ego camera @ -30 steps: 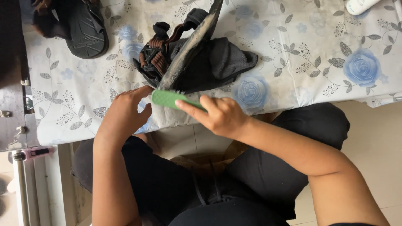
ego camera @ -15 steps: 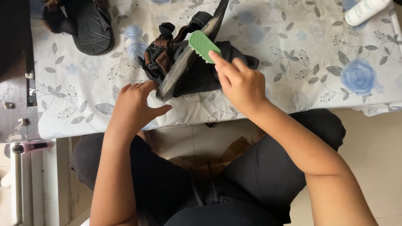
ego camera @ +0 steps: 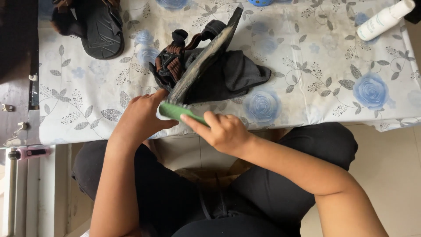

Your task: The person scrubs the sole of a black sandal with a green brush. They hold the sandal with one hand and scrub the tread and edges with the other hand.

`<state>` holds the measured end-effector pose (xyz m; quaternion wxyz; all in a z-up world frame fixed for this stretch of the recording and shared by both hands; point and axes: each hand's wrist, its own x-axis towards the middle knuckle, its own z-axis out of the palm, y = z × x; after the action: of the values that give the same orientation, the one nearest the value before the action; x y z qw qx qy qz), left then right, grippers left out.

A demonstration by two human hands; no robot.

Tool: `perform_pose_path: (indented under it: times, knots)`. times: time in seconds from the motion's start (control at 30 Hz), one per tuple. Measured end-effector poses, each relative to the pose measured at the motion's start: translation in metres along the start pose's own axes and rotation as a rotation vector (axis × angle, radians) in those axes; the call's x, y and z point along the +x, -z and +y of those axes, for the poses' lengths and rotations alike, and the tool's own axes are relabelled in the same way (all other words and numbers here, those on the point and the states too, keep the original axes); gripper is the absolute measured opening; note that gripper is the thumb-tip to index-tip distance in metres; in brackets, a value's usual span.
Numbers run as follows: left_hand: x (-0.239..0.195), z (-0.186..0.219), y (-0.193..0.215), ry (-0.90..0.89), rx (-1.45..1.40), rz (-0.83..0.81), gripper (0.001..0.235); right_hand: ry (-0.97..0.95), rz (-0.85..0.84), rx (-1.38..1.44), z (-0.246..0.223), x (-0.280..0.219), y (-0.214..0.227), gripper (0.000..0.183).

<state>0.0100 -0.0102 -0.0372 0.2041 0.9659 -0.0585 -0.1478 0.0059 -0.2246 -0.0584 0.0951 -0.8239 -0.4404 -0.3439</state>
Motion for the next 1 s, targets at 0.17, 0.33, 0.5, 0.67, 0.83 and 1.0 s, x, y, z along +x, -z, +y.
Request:
perform_pose_path:
  times: [0.17, 0.33, 0.5, 0.67, 0.83, 1.0]
  knots:
    - [-0.003, -0.002, 0.007, -0.005, -0.008, -0.021, 0.064, 0.017, 0.020, -0.088, 0.018, -0.001, -0.008, 0.034]
    - [-0.002, -0.012, 0.004, -0.084, 0.017, 0.035, 0.071, 0.051, 0.043, -0.093, -0.004, -0.003, -0.014, 0.031]
    - [-0.007, -0.006, 0.010, 0.017, -0.042, -0.050, 0.071, 0.103, 0.066, -0.139, -0.003, -0.002, -0.013, 0.030]
    - [-0.009, -0.002, 0.011, 0.014, -0.028, -0.043, 0.069, 0.072, 0.057, -0.101, 0.009, -0.002, -0.008, 0.033]
    - [-0.007, -0.006, 0.007, -0.105, 0.012, 0.043, 0.071, 0.042, 0.043, -0.029, 0.028, -0.005, -0.017, 0.034]
    - [-0.001, 0.006, 0.002, -0.055, -0.009, 0.192, 0.055, -0.415, -0.001, 0.452, 0.054, 0.003, -0.013, 0.035]
